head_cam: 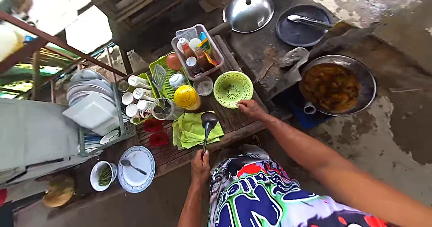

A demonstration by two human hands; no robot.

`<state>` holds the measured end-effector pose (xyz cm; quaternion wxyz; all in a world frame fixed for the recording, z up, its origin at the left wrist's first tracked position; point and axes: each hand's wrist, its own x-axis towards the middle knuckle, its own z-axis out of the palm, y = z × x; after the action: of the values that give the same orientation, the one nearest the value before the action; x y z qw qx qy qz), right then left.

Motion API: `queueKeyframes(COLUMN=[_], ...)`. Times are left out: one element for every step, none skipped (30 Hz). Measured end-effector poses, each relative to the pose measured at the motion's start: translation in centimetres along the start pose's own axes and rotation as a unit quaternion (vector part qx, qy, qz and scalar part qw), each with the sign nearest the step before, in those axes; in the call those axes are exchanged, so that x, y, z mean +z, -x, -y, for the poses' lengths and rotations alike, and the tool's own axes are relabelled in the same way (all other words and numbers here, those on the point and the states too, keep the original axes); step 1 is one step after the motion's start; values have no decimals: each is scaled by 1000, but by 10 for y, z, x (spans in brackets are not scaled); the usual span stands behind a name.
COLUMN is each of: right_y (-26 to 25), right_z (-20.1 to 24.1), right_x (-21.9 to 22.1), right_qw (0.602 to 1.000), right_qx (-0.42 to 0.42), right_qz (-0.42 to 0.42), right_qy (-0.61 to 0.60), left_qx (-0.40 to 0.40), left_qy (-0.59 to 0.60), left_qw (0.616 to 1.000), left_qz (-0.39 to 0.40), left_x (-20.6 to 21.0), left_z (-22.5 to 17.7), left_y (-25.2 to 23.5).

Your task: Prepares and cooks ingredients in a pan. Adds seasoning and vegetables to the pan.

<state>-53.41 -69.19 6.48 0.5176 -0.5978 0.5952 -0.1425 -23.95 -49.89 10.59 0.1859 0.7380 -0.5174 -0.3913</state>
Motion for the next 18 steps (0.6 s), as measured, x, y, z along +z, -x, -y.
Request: queueKeyframes(right_y=[-27,-56,-86,-115,-142,-165,-185,-204,-219,-232,-242,-248,-252,-254,-255,-254,-252,-249], right_z=[17,29,40,51,64,77,90,101,109,115,120,124,128,132,136,138,139,140], right_x=[0,3,8,12,15,17,19,22,24,27,29,31,32,33,34,35,35,35], right_qw=[999,994,985,975,966,962,960,959,957,953,947,940,932,925,922,923,927,932], right_qx=[-31,-72,-115,-149,-163,-155,-136,-106,-78,-55,-38,-26,-17,-14,-13,-14,-15,-17], right_qz=[-16,-31,-49,-64,-73,-74,-73,-67,-56,-40,-28,-18,-8,-4,-5,-12,-25,-40], right_qy=[35,75,115,154,186,212,233,253,273,294,317,340,362,379,387,385,374,359], left_qx=[-13,-27,-38,-43,-43,-36,-25,-14,-5,4,12,17,21,23,24,26,29,34], left_qy=[-5,-7,-9,-12,-13,-13,-8,-6,-5,-9,-13,-15,-15,-16,-17,-19,-20,-21], left_qw=[1000,999,999,999,998,998,999,999,999,998,998,998,998,998,998,998,999,998], left_qz=[-14,-21,-25,-31,-35,-41,-46,-51,-54,-56,-57,-56,-53,-51,-48,-44,-41,-39], left_x=[-8,-15,-22,-28,-33,-37,-40,-43,-46,-49,-52,-56,-59,-62,-66,-68,-71,-73], left_z=[13,25,34,42,50,57,63,69,74,78,82,87,91,95,97,100,101,103], left_y=[4,7,9,11,12,13,12,11,9,7,4,1,-2,-5,-8,-11,-14,-17])
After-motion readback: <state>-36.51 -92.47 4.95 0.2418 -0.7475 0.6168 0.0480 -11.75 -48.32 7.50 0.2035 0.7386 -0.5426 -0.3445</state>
